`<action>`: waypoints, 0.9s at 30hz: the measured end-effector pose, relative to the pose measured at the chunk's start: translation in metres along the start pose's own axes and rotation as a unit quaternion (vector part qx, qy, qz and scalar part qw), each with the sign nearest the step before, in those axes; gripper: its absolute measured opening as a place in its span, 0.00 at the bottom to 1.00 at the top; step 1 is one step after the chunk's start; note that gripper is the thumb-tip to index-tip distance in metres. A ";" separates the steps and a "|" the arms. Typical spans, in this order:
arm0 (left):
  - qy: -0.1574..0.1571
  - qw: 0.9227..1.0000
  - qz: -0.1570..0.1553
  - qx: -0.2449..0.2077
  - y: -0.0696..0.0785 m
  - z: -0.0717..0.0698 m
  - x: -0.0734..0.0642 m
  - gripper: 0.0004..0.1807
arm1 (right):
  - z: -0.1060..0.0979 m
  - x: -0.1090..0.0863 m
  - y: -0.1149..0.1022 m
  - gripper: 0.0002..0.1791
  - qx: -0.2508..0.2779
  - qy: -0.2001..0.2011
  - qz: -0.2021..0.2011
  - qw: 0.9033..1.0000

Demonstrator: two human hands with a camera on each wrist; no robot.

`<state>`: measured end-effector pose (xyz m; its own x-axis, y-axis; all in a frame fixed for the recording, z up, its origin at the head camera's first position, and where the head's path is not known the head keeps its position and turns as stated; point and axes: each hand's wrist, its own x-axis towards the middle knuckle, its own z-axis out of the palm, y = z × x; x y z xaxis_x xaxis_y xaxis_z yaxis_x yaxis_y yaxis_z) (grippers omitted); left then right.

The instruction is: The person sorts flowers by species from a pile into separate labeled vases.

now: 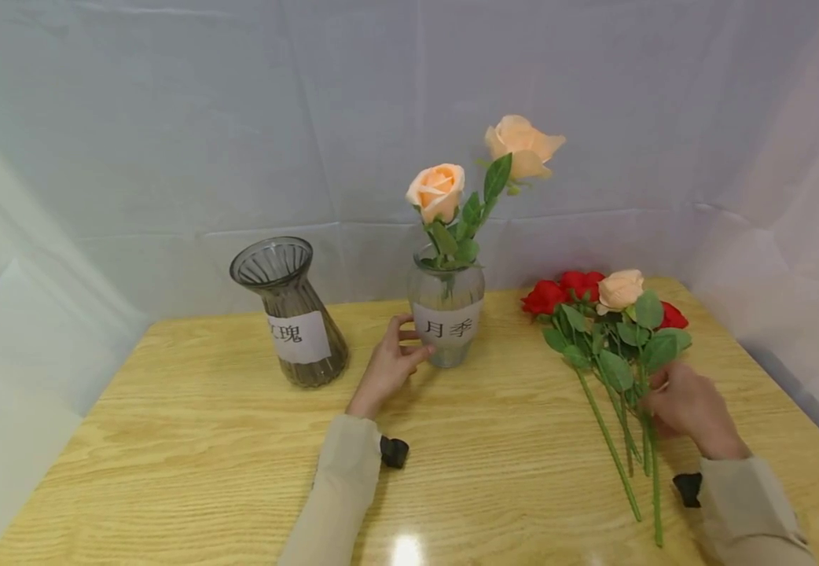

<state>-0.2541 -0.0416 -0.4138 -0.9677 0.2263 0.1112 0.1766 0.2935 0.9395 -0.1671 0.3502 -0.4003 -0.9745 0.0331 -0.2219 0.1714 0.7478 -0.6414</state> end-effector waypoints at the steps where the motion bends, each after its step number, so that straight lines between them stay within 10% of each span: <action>1: 0.000 1.000 0.001 0.001 0.000 0.000 0.000 0.33 | 0.000 0.000 0.001 0.27 0.008 -0.003 0.004 1.000; 27: 0.000 1.000 0.004 0.007 0.001 0.000 -0.001 0.33 | -0.005 0.000 0.014 0.39 0.193 -0.040 0.001 0.980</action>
<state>-0.2528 -0.0414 -0.4128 -0.9664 0.2283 0.1185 0.1865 0.3046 0.9340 -0.1653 0.3640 -0.4051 -0.9625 -0.0288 -0.2696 0.2300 0.4402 -0.8680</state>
